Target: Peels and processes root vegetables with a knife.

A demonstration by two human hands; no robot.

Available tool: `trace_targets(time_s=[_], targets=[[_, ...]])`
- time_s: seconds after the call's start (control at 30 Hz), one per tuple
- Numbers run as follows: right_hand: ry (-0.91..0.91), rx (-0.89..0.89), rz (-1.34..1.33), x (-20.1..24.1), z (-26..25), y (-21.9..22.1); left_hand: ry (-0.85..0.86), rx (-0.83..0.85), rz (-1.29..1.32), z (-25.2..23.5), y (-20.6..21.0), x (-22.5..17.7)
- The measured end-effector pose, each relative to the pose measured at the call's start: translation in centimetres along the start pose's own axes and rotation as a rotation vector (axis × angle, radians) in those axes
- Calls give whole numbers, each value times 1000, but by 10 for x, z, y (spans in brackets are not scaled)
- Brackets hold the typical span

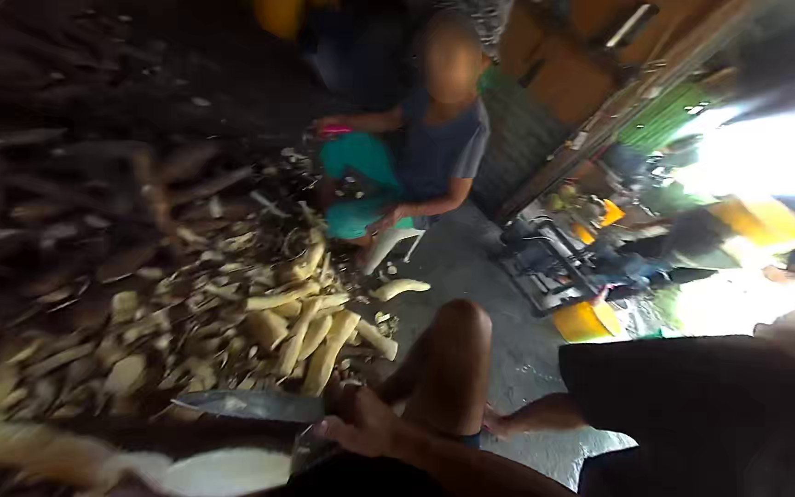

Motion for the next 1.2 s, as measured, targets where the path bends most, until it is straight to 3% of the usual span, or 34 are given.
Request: trace_targets(time_s=[0.1, 0.2, 0.27, 0.47, 0.53, 0.6, 0.67, 0.77, 0.9, 1.07, 1.2], targets=[[125, 81, 60, -11, 7, -4, -45, -59, -37, -1, 3, 4], [167, -30, -17, -7, 16, -13, -75, -104, 55, 0, -1, -1], [177, -14, 90, -9, 19, -26, -110, -106, 117, -4, -10, 7], [-74, 307, 410, -6, 14, 0, -116, -291, 27, -2, -40, 3], [-151, 381, 455, 7, 11, 19, -90, -457, -276, -1, -69, 11], [-213, 396, 490, 15, 7, 32, 178, -565, -665, 1, -106, 24], [-238, 376, 513, 15, 5, 37, 117, -668, -809, 10, -96, 7], [-261, 375, 529, 13, 3, 36, 7, -794, -685, 5, -79, -12], [-266, 383, 529, 10, 3, 34, -38, -759, -566, 8, -64, -13], [-244, 394, 493, 7, 4, 34, 110, -855, -384, -2, -78, -12], [-218, 396, 491, 6, 3, 32, -17, -823, -554, 2, -67, -15]])
Point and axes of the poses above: each hand's wrist, its own z-axis away from the middle knuckle, its own y-axis out of the palm, x = y × z, the point moved 8 cm from there along -z, towards the middle knuckle, and after that the axes turned 15 degrees about -y, right-handed, at the moved point
